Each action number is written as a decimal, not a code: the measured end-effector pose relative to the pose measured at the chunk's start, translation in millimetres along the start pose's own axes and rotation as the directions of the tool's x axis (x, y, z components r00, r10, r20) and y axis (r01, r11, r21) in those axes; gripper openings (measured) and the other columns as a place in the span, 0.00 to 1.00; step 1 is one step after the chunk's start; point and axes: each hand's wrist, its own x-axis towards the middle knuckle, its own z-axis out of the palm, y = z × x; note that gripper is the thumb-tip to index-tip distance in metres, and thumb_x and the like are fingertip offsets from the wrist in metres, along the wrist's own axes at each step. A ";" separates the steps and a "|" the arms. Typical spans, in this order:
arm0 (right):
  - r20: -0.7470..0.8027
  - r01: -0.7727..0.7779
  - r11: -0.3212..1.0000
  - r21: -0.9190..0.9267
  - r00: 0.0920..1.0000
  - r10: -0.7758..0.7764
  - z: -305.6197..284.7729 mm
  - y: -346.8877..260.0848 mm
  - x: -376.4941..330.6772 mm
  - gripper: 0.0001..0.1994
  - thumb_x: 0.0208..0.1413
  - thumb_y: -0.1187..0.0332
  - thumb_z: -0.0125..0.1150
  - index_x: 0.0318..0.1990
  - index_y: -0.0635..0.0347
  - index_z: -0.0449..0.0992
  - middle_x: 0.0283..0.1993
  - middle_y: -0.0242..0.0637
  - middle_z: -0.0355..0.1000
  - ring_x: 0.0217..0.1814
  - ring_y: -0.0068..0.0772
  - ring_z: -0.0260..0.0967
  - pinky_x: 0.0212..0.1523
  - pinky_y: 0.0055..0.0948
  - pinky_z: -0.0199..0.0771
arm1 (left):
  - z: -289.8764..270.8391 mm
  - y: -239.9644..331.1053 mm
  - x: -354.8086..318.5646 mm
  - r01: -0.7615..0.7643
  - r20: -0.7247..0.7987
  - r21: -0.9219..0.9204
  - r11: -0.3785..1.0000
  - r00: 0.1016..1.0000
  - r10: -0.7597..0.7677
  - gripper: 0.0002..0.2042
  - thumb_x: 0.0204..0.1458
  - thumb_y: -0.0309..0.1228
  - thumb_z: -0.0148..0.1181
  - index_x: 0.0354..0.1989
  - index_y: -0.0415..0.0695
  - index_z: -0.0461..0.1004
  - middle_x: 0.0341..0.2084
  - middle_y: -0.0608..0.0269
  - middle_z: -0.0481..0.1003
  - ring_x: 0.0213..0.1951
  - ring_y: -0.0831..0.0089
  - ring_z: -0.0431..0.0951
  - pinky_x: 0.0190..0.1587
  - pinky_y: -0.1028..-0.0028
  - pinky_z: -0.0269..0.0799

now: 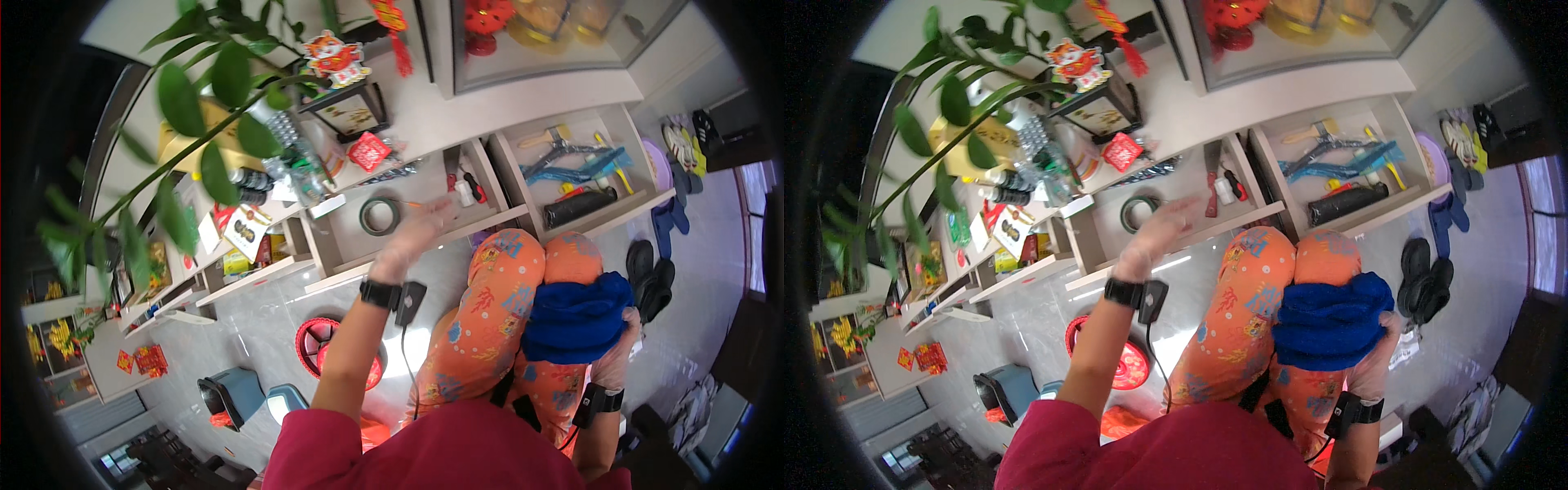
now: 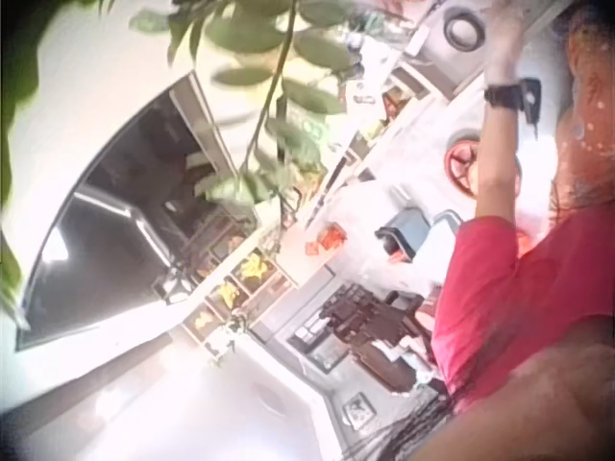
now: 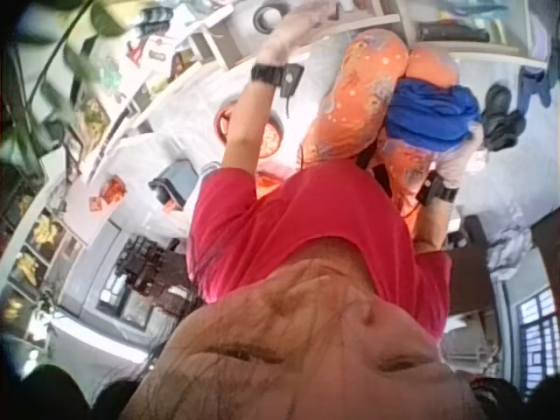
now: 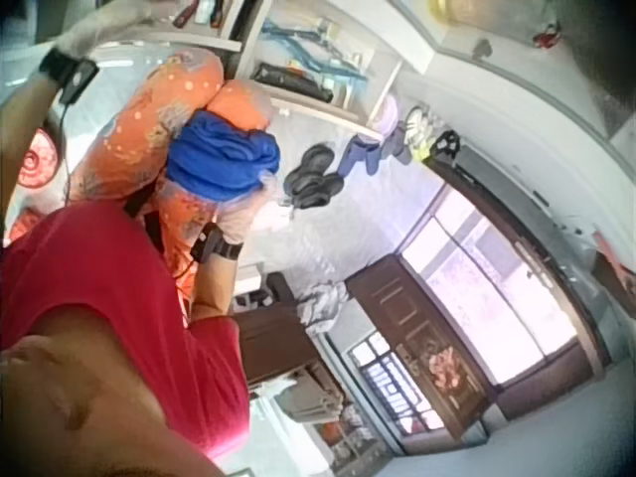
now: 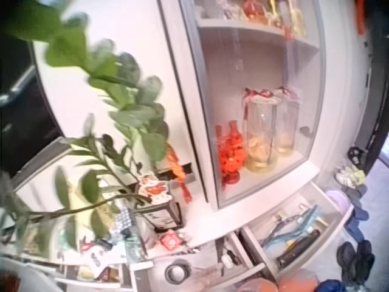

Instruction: Organize various cleaning tools and miscellaneous household items into drawers of a low cabinet.

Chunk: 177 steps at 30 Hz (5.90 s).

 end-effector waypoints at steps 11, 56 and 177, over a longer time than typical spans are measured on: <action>0.234 -0.110 0.978 -0.177 0.960 0.150 58.0 15.1 -34.8 0.24 0.49 0.63 0.51 0.56 0.61 0.67 0.55 0.40 0.69 0.55 0.41 0.68 0.60 0.39 0.66 | 41.5 49.2 -171.6 -0.234 0.082 -0.253 0.939 0.962 0.262 0.26 0.55 0.35 0.60 0.62 0.43 0.61 0.58 0.65 0.66 0.58 0.75 0.65 0.61 0.72 0.58; 0.452 0.284 -0.524 -0.803 0.863 -0.226 -72.7 40.4 136.0 0.39 0.42 0.67 0.63 0.64 0.67 0.55 0.65 0.59 0.54 0.66 0.59 0.52 0.65 0.41 0.55 | -118.2 -12.3 -187.1 -0.713 -0.723 -0.690 0.126 0.677 -0.136 0.10 0.50 0.25 0.49 0.41 0.43 0.71 0.33 0.59 0.73 0.30 0.59 0.73 0.33 0.62 0.74; 0.847 0.881 -0.224 -0.417 0.466 0.257 107.7 173.3 160.9 0.11 0.54 0.64 0.58 0.38 0.62 0.78 0.34 0.52 0.73 0.41 0.53 0.70 0.45 0.44 0.69 | -221.8 -39.8 -183.7 -0.991 -0.880 -0.133 0.012 0.112 -0.461 0.13 0.50 0.24 0.51 0.45 0.38 0.71 0.38 0.57 0.75 0.37 0.59 0.76 0.42 0.64 0.76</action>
